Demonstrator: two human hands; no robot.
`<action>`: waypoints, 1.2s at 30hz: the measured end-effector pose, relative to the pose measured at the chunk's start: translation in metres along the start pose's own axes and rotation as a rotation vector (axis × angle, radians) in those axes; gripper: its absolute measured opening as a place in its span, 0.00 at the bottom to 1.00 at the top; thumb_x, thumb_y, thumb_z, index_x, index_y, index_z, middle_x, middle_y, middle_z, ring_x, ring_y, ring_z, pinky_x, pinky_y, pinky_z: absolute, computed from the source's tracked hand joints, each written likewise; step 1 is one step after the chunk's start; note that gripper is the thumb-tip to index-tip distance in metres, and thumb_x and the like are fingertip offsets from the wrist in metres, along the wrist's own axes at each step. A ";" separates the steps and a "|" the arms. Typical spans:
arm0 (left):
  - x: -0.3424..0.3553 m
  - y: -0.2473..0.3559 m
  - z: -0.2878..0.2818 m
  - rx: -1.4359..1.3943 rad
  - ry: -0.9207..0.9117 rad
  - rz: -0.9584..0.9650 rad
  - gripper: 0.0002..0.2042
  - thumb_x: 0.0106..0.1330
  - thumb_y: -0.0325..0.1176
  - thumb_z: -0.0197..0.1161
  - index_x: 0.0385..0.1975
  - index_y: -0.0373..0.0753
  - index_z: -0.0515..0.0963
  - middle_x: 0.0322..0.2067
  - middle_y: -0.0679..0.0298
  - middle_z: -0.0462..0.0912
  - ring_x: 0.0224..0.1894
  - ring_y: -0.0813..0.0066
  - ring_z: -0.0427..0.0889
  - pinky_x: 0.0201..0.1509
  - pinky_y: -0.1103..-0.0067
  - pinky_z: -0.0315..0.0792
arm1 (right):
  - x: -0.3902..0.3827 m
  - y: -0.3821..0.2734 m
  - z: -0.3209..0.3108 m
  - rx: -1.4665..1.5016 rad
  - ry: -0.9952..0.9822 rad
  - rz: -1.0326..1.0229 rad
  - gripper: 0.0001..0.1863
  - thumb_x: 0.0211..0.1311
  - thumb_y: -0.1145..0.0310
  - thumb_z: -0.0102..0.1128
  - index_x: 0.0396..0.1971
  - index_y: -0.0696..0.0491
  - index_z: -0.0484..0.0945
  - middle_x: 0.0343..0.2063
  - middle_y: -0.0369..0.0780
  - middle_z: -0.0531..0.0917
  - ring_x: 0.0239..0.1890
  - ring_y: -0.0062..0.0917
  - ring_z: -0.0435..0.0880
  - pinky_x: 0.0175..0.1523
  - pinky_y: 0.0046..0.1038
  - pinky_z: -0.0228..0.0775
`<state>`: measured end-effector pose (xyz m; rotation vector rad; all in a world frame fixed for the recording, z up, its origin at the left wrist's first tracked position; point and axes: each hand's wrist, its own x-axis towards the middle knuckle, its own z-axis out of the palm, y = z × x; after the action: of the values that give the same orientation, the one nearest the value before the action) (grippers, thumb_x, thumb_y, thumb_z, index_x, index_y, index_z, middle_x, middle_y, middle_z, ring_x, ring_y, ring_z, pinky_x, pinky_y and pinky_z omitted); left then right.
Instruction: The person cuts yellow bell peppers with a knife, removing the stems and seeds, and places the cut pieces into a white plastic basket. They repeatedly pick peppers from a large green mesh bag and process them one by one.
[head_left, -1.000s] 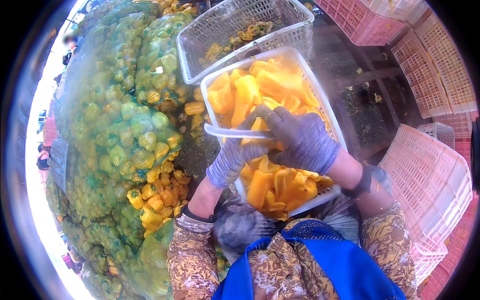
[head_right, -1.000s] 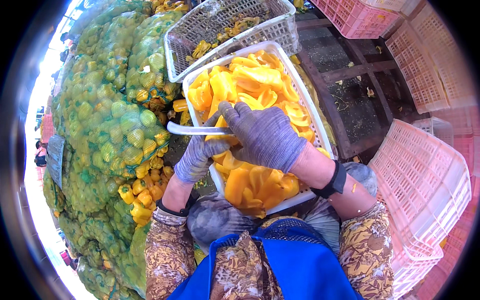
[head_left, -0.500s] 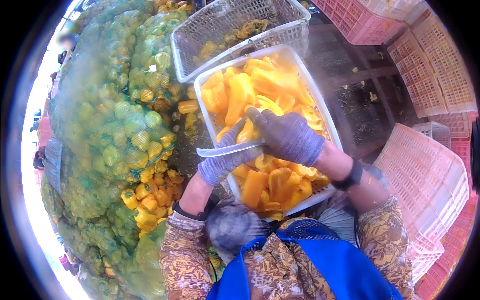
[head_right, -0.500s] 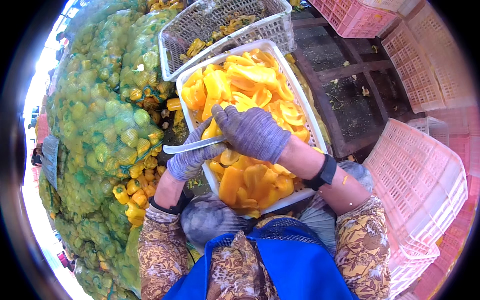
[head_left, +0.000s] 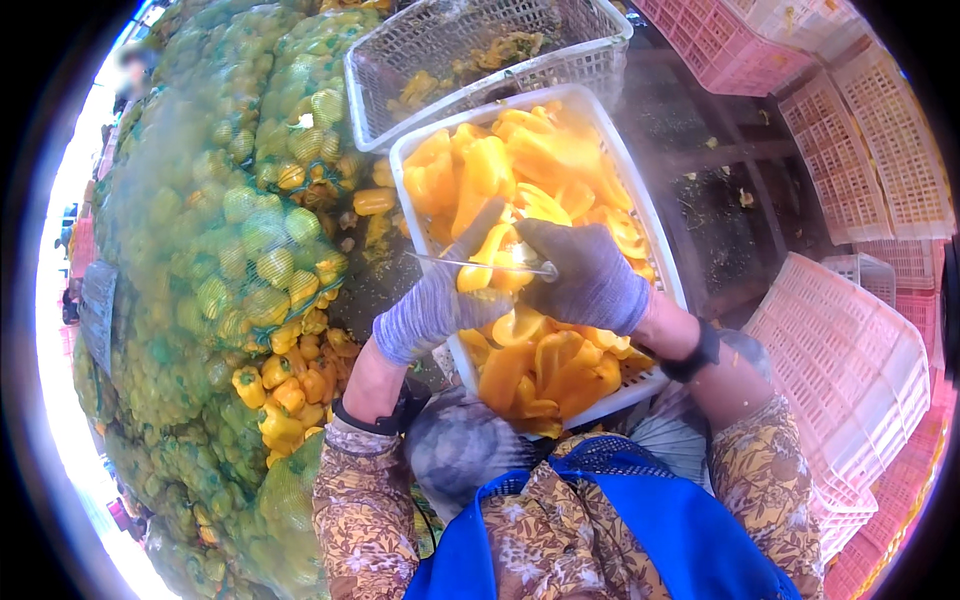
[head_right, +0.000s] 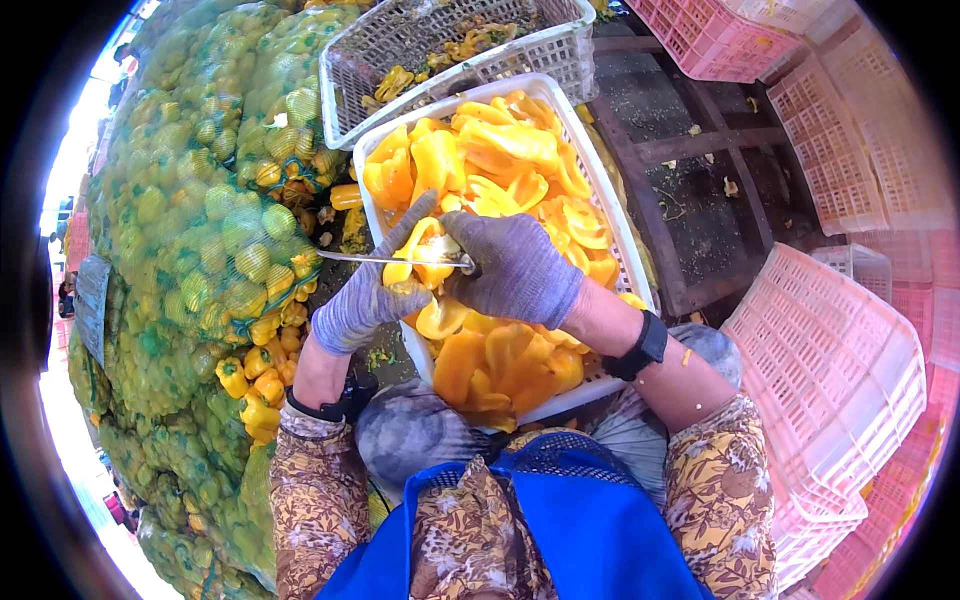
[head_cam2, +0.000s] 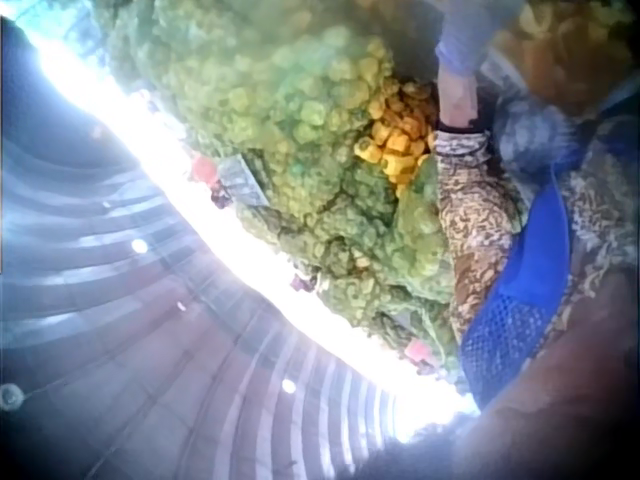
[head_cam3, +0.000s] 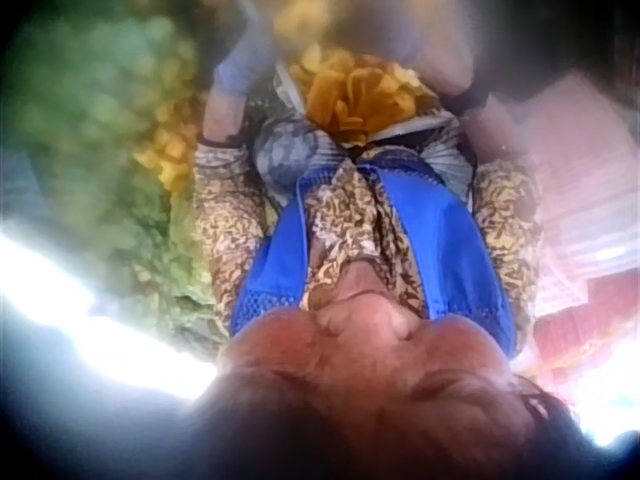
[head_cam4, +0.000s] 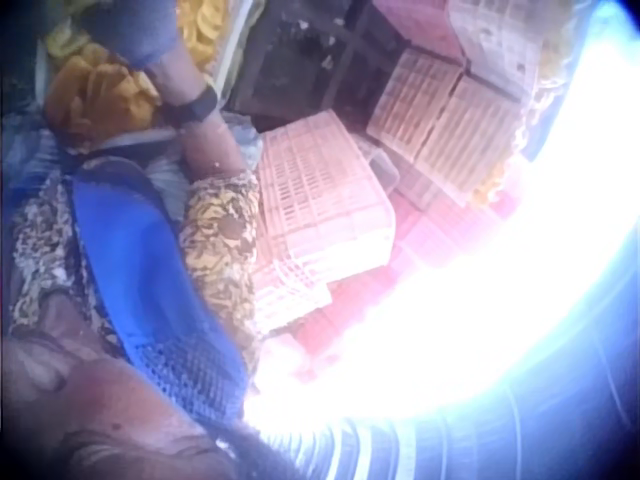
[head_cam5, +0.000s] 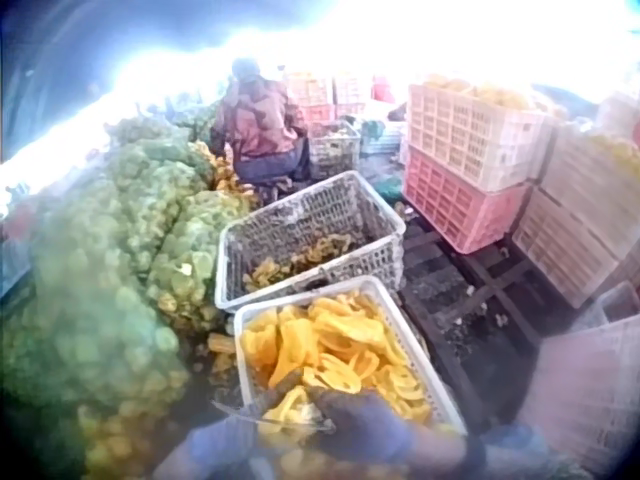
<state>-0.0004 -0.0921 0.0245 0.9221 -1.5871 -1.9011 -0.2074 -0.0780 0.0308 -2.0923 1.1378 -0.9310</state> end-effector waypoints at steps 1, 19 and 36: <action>0.001 0.002 0.001 0.018 -0.025 0.043 0.46 0.52 0.38 0.70 0.70 0.42 0.48 0.61 0.62 0.66 0.62 0.72 0.64 0.67 0.75 0.56 | -0.002 0.000 0.000 0.023 0.029 -0.008 0.20 0.43 0.68 0.70 0.38 0.56 0.75 0.25 0.45 0.80 0.28 0.41 0.82 0.32 0.33 0.74; 0.002 0.015 0.020 -0.227 0.154 0.082 0.33 0.53 0.31 0.68 0.62 0.39 0.65 0.58 0.64 0.69 0.56 0.76 0.70 0.57 0.81 0.68 | 0.007 0.006 -0.015 0.015 0.078 -0.011 0.29 0.42 0.67 0.70 0.49 0.50 0.74 0.29 0.41 0.81 0.27 0.33 0.83 0.28 0.29 0.73; 0.021 0.026 0.050 -0.197 0.368 0.213 0.40 0.51 0.33 0.70 0.66 0.38 0.58 0.59 0.64 0.66 0.58 0.76 0.68 0.60 0.82 0.66 | 0.004 -0.003 -0.014 0.053 0.368 0.071 0.20 0.46 0.76 0.63 0.44 0.56 0.76 0.25 0.47 0.81 0.27 0.38 0.83 0.30 0.31 0.75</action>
<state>-0.0533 -0.0802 0.0511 0.9149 -1.2064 -1.5985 -0.2155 -0.0823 0.0424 -1.8718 1.3413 -1.3333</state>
